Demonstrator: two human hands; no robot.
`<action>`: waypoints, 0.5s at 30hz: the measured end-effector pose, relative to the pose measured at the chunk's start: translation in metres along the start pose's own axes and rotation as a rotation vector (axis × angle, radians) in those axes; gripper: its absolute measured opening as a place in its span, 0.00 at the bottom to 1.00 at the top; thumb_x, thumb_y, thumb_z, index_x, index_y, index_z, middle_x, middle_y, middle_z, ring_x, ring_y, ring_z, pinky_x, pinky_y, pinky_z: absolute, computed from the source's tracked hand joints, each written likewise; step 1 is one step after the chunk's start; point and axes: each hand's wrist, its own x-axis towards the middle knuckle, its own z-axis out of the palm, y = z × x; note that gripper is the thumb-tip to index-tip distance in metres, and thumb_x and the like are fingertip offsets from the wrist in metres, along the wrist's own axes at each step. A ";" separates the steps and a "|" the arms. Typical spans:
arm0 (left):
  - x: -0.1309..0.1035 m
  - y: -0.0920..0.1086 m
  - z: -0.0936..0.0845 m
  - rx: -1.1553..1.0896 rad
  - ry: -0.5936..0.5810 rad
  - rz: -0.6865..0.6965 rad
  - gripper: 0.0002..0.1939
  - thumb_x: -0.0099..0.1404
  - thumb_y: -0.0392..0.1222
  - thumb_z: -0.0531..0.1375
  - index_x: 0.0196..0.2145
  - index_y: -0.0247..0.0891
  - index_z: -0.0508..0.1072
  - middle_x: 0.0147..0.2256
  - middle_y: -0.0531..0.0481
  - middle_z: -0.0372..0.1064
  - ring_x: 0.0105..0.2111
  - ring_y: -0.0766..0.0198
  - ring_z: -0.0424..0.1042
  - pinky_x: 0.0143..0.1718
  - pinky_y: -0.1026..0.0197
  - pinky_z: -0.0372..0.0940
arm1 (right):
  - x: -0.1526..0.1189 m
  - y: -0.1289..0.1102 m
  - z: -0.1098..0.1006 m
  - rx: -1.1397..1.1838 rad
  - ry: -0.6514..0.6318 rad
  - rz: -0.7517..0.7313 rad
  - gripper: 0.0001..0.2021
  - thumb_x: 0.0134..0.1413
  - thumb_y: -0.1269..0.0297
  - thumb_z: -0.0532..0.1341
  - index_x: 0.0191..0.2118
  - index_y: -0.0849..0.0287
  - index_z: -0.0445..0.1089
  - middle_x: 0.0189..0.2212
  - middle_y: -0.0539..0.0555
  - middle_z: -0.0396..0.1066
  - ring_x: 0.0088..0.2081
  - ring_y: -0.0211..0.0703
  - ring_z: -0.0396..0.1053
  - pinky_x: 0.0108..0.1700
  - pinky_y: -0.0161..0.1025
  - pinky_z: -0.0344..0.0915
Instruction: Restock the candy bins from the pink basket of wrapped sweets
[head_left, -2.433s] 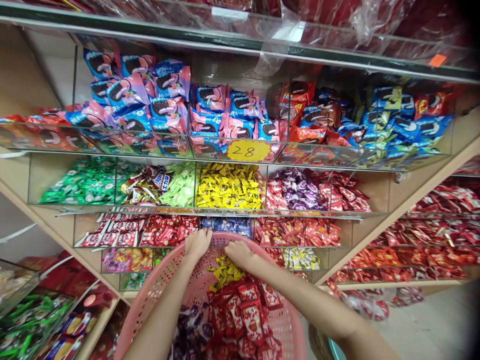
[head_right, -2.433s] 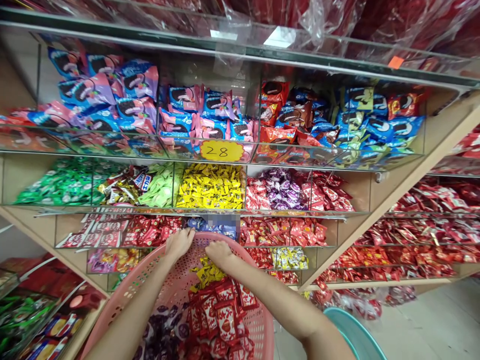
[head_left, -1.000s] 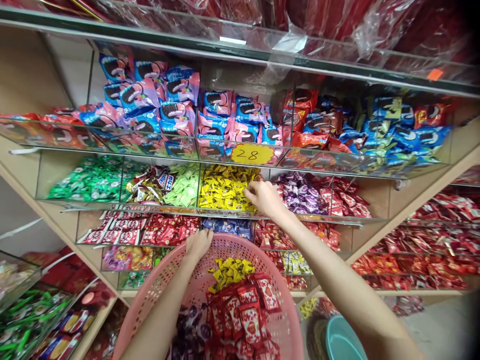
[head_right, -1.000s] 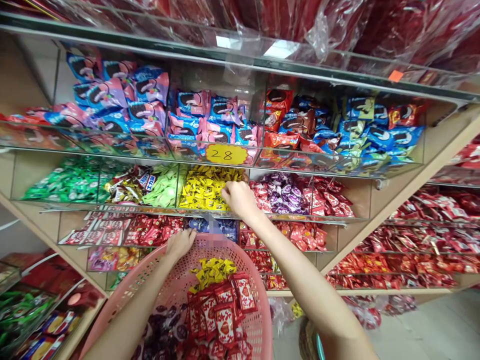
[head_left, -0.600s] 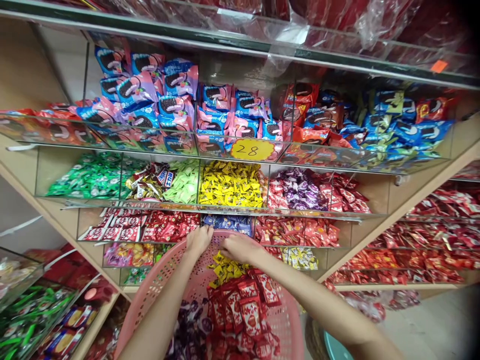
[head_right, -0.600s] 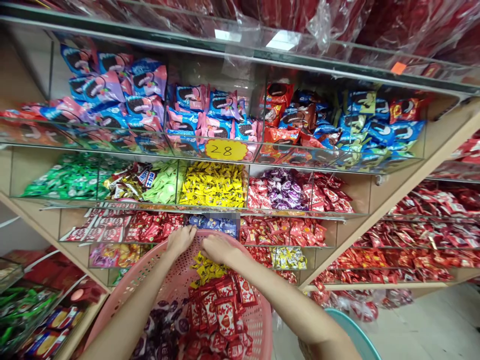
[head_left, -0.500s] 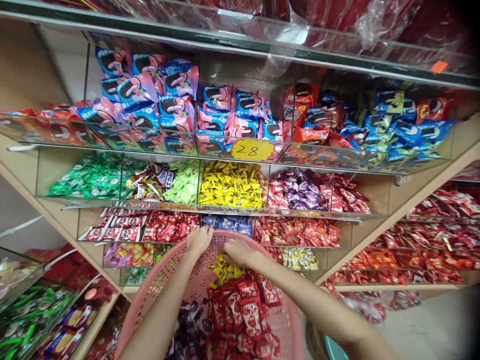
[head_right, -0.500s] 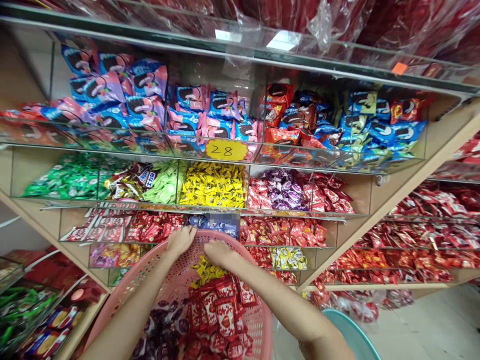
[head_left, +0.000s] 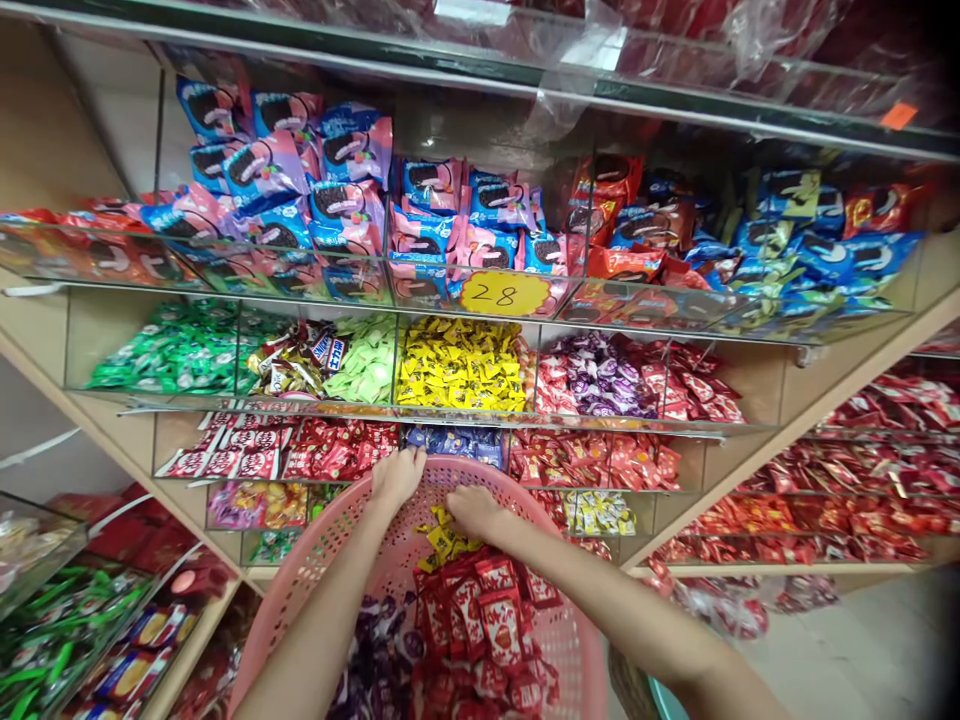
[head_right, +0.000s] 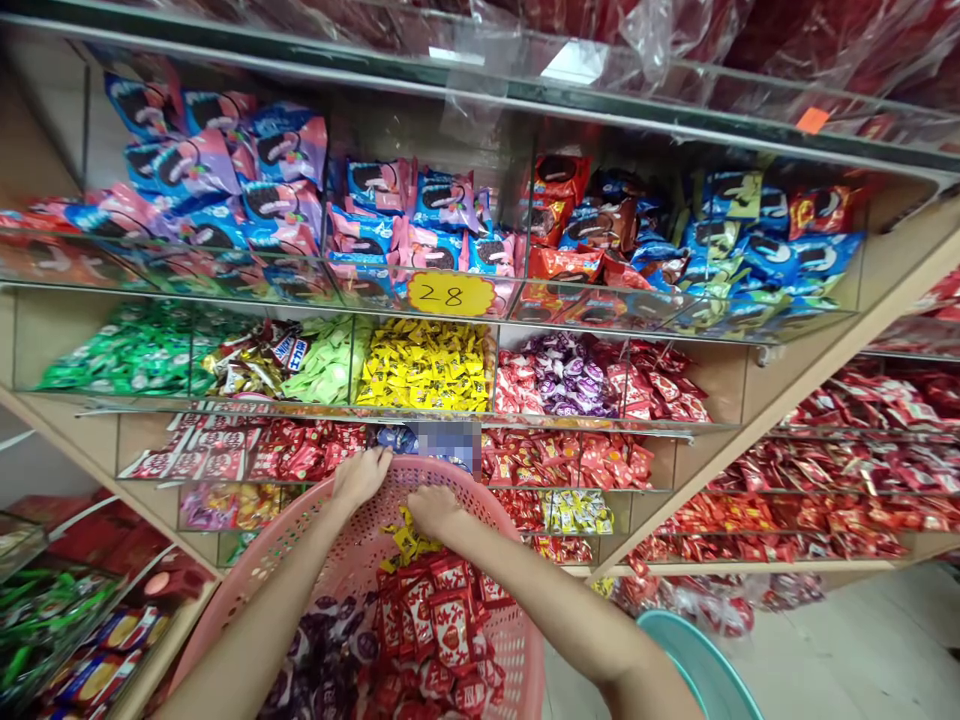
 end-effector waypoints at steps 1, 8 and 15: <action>0.000 0.000 0.000 0.002 0.000 -0.001 0.30 0.63 0.54 0.34 0.38 0.41 0.72 0.33 0.43 0.72 0.35 0.54 0.71 0.34 0.56 0.61 | -0.001 -0.001 -0.001 -0.002 0.004 0.003 0.11 0.49 0.70 0.54 0.37 0.64 0.71 0.36 0.62 0.71 0.39 0.49 0.69 0.38 0.40 0.66; -0.002 0.001 0.000 -0.002 -0.002 -0.013 0.30 0.63 0.54 0.34 0.39 0.41 0.72 0.34 0.43 0.72 0.36 0.55 0.70 0.36 0.56 0.61 | 0.006 -0.015 -0.007 0.028 -0.120 -0.308 0.15 0.46 0.72 0.57 0.42 0.55 0.69 0.41 0.54 0.70 0.42 0.44 0.68 0.40 0.36 0.64; -0.003 0.002 -0.004 -0.011 -0.024 -0.027 0.30 0.63 0.54 0.34 0.39 0.41 0.72 0.35 0.43 0.72 0.36 0.55 0.70 0.36 0.57 0.60 | 0.027 -0.038 0.006 0.009 -0.332 -0.515 0.17 0.39 0.75 0.61 0.40 0.54 0.71 0.41 0.51 0.69 0.39 0.40 0.68 0.35 0.29 0.64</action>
